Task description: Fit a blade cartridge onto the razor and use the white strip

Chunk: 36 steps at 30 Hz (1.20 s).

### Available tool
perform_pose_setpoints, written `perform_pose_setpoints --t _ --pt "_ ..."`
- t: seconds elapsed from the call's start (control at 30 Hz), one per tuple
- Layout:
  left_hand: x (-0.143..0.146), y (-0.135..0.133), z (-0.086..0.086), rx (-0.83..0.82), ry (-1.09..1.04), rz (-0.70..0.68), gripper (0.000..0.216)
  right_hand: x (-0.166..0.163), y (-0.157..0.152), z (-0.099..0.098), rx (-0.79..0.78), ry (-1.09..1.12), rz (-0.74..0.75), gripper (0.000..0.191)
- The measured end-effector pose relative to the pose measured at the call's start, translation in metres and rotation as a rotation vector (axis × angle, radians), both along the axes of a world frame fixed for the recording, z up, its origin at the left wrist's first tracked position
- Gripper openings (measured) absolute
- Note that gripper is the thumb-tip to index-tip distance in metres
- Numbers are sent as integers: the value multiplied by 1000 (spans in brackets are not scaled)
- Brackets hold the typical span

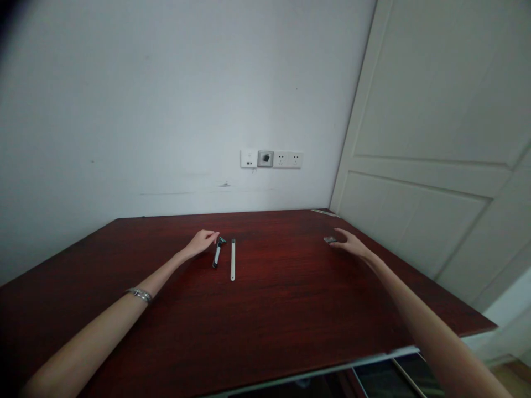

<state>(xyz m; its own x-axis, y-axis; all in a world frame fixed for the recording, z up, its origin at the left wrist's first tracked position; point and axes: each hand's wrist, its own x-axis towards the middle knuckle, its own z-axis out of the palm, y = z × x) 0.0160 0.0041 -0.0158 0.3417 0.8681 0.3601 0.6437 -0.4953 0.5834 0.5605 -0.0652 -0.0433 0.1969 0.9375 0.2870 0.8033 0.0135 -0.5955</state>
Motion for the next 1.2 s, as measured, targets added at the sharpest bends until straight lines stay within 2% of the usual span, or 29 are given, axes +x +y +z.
perform_pose_setpoints --t 0.13,0.37,0.7,0.8,0.9,0.97,1.1,1.2 --pt "5 2 -2 -18 -16 2 46 15 13 -8 -143 14 17 76" --pt "5 2 -2 -24 -26 -3 46 17 26 -8 -191 -32 87 69" --pt "4 0 -2 -84 -34 5 46 17 23 -11 -144 -5 122 66" --pt "1 -2 -3 -106 -44 29 46 10 22 -7 -121 -39 80 70" --pt "-5 -2 -3 -108 -53 43 47 -8 23 2 -80 -100 48 72" --pt "-8 -1 -4 -110 -63 56 47 -31 25 11 -52 -124 79 72" --pt "-14 -2 -6 -119 -91 72 47 -98 31 24 48 -143 195 69" --pt "-18 -5 -9 -124 -103 69 47 -158 31 27 119 -129 305 69"
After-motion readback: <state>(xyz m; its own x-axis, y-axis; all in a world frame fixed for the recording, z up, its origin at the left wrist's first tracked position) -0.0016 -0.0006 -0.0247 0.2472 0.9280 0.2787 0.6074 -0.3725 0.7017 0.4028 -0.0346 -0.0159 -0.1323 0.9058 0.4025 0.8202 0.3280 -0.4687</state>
